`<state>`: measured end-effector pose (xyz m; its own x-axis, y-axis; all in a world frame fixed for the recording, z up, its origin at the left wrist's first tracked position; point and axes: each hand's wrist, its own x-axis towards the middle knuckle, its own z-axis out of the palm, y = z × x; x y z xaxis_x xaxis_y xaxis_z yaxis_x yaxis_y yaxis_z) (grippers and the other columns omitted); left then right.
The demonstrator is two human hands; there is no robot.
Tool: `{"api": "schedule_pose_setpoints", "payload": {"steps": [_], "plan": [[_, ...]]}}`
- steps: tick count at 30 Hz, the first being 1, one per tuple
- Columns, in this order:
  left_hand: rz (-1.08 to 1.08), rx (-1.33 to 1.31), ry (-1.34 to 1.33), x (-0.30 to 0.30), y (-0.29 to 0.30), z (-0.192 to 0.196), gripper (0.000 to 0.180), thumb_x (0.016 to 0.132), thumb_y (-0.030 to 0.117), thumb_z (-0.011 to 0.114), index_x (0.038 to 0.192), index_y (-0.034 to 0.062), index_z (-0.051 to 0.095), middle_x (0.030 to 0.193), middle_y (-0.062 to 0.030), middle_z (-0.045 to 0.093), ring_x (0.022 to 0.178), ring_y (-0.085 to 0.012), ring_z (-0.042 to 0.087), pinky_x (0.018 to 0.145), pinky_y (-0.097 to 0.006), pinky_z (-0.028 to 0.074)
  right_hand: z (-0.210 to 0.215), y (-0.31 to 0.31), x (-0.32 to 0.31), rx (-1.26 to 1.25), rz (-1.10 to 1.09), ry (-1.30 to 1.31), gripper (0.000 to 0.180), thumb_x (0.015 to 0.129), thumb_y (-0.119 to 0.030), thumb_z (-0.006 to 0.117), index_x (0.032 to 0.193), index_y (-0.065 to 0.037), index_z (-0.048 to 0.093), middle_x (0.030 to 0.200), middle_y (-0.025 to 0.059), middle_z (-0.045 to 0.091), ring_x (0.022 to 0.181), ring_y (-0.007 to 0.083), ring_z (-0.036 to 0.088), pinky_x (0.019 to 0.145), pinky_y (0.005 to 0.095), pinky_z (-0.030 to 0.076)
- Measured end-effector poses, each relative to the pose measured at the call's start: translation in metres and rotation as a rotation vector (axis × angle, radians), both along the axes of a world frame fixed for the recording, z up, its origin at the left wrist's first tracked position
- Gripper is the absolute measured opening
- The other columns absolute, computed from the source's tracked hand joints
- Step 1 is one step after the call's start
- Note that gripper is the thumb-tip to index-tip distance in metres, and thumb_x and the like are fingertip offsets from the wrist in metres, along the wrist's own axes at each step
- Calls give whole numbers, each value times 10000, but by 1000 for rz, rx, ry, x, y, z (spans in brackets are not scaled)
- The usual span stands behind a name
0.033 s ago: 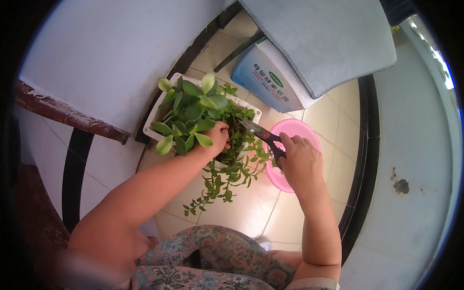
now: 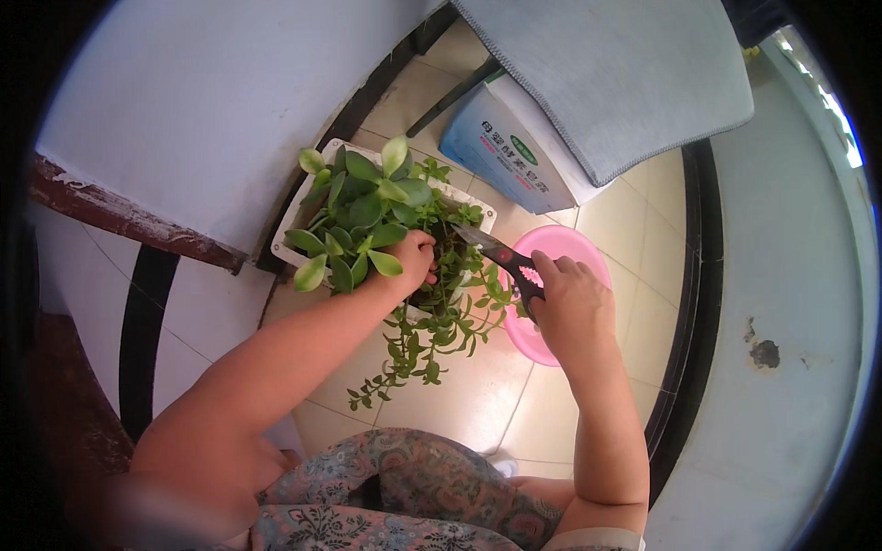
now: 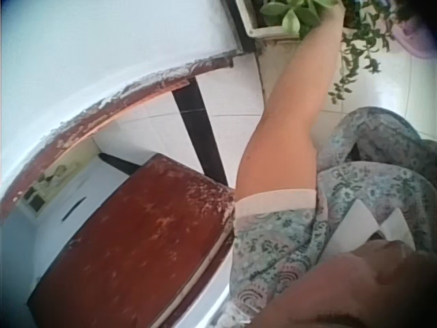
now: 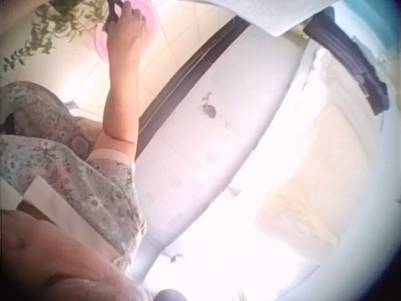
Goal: The person sits on the floor and trims a potted plant using scissors. They pull out stems, cut them, and place the cuttings into a pink basin nearby.
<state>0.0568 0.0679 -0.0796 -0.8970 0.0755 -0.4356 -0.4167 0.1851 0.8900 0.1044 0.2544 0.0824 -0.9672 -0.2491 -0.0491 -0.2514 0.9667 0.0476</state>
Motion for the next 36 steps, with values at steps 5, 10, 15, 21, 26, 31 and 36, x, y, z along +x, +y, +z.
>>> {"api": "schedule_pose_setpoints", "payload": {"steps": [5,10,15,21,26,31,36], "plan": [[1,-233,73,-6,6,-12,227,891,79,544,1078,-4,643,704,-96,657,503,-172,625,498,-286,518,5,4,1,-82,20,37,434,707,-104,697,1132,-103,610,855,71,622,822,263,605,710,392,500],[-25,-402,27,-9,8,-21,197,887,173,599,1050,97,682,712,-72,693,510,-183,654,558,-322,516,3,16,6,-106,43,38,455,697,-98,709,1142,-101,612,856,66,623,826,256,606,708,391,501],[-67,-481,56,-10,6,-13,178,889,200,601,1008,104,694,713,-57,694,507,-180,654,600,-329,524,4,20,9,-121,27,51,463,690,-100,719,1141,-104,612,856,58,620,828,247,606,703,383,501],[-89,-689,496,-4,6,-20,83,820,168,639,886,137,680,680,-113,658,590,-312,641,558,-406,501,8,19,10,-132,0,34,461,687,-91,716,1136,-109,613,856,57,619,829,246,609,699,383,503],[1,-469,510,-5,3,-21,97,779,158,655,771,98,579,620,-128,600,583,-336,603,518,-425,455,7,14,8,-118,21,30,465,686,-86,713,1140,-109,613,862,58,623,828,249,610,702,383,503],[9,-307,448,-3,2,-30,111,821,120,624,784,66,533,577,-83,564,504,-215,566,486,-370,436,6,13,7,-124,23,23,462,686,-85,713,1137,-108,615,858,58,624,829,252,609,699,386,501],[31,-310,461,-3,0,-51,85,869,130,613,855,55,577,631,-61,605,532,-163,581,511,-336,449,4,11,6,-127,25,26,465,683,-85,714,1137,-106,615,855,57,623,830,256,608,694,391,499]]}}
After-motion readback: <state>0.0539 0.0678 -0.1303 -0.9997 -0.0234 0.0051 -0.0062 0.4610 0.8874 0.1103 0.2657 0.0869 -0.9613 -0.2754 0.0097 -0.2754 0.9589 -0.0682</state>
